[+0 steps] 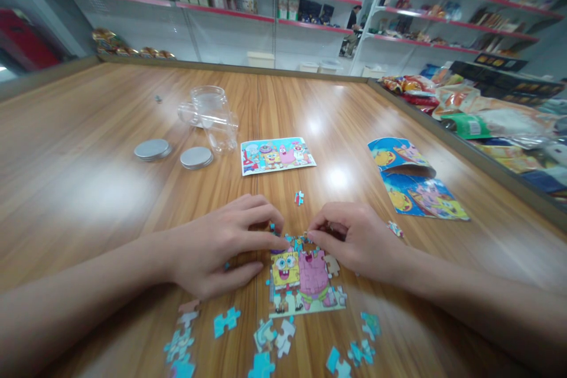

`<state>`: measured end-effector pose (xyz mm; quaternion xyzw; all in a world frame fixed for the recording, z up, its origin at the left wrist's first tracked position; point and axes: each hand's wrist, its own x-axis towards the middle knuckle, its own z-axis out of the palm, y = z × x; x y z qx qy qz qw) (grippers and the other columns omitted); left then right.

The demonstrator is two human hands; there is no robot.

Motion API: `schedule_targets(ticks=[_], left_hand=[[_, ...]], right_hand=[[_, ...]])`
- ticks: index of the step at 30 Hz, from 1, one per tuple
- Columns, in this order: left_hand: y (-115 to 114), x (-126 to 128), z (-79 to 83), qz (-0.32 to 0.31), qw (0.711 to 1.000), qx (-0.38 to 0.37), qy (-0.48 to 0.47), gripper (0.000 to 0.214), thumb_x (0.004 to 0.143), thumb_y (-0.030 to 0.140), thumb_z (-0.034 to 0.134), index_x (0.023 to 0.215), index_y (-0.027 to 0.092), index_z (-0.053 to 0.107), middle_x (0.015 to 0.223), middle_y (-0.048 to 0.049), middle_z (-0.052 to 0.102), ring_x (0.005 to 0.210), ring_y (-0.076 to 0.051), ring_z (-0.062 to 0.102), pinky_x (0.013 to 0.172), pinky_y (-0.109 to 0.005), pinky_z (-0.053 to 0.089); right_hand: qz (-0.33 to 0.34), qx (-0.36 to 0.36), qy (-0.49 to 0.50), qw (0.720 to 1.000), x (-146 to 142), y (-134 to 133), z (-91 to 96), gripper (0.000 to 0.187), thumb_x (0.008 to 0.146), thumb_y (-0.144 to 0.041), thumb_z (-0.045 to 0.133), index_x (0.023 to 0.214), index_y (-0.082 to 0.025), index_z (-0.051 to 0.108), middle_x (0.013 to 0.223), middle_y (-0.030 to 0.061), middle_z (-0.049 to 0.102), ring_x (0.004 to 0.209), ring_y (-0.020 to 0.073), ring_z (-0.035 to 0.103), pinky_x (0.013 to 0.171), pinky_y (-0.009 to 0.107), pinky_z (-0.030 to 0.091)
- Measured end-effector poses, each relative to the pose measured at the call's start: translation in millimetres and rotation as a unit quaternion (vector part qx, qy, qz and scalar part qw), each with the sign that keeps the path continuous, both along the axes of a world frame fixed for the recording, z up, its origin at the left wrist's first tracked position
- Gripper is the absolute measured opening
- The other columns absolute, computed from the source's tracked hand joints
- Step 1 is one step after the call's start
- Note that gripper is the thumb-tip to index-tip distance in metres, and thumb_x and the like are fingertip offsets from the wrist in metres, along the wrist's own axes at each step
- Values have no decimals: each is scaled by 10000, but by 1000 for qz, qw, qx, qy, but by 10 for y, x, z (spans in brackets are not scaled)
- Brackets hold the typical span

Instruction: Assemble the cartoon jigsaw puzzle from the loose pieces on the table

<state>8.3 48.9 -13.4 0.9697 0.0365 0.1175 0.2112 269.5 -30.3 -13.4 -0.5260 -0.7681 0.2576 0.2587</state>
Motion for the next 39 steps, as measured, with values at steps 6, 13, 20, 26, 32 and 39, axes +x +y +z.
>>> schedule_targets(ticks=[6, 13, 20, 26, 32, 39], left_hand=[[-53, 23, 38, -12, 1000, 8, 9, 494, 816, 143, 608, 1303, 227, 606, 1220, -122, 589, 1053, -283, 548, 927, -464, 471], [-75, 48, 61, -21, 1000, 7, 19, 537, 822, 182, 620, 1353, 246, 573, 1289, -109, 565, 1100, -291, 536, 950, -478, 463], [-68, 50, 50, -17, 1000, 4, 18, 477, 822, 191, 616, 1297, 224, 603, 1262, -120, 564, 1102, -290, 530, 960, -477, 457], [-69, 53, 40, -13, 1000, -1, 9, 448, 826, 195, 626, 1272, 230, 617, 1240, -119, 579, 1079, -285, 542, 949, -464, 464], [-75, 44, 38, -13, 1000, -1, 1, 470, 837, 199, 625, 1304, 246, 599, 1238, -121, 586, 1076, -287, 539, 942, -463, 466], [-67, 46, 34, -12, 1000, 1, 6, 477, 840, 206, 633, 1314, 249, 597, 1244, -118, 581, 1078, -285, 539, 939, -460, 468]], right_hand=[[-2, -7, 8, 1000, -19, -11, 15, 131, 896, -266, 664, 826, -173, 725, 646, -30, 614, 543, 74, 453, 552, 241, 356], [8, -14, -21, 1000, -73, 5, -16, 130, 906, -258, 641, 835, -188, 723, 740, -10, 685, 642, 96, 554, 618, 250, 392], [6, -6, -57, 998, -32, 36, -17, 133, 903, -272, 645, 822, -190, 710, 770, 3, 690, 664, 111, 562, 623, 257, 394], [21, 0, -64, 998, -13, 41, -1, 145, 919, -274, 636, 820, -184, 692, 777, 7, 674, 671, 112, 548, 630, 262, 389], [52, 23, -68, 996, 0, 38, -47, 136, 937, -257, 607, 850, -178, 675, 785, 8, 645, 692, 115, 539, 656, 270, 388], [65, 27, -87, 994, 8, 57, -55, 139, 950, -271, 596, 870, -178, 662, 786, 3, 623, 691, 113, 527, 660, 267, 375]])
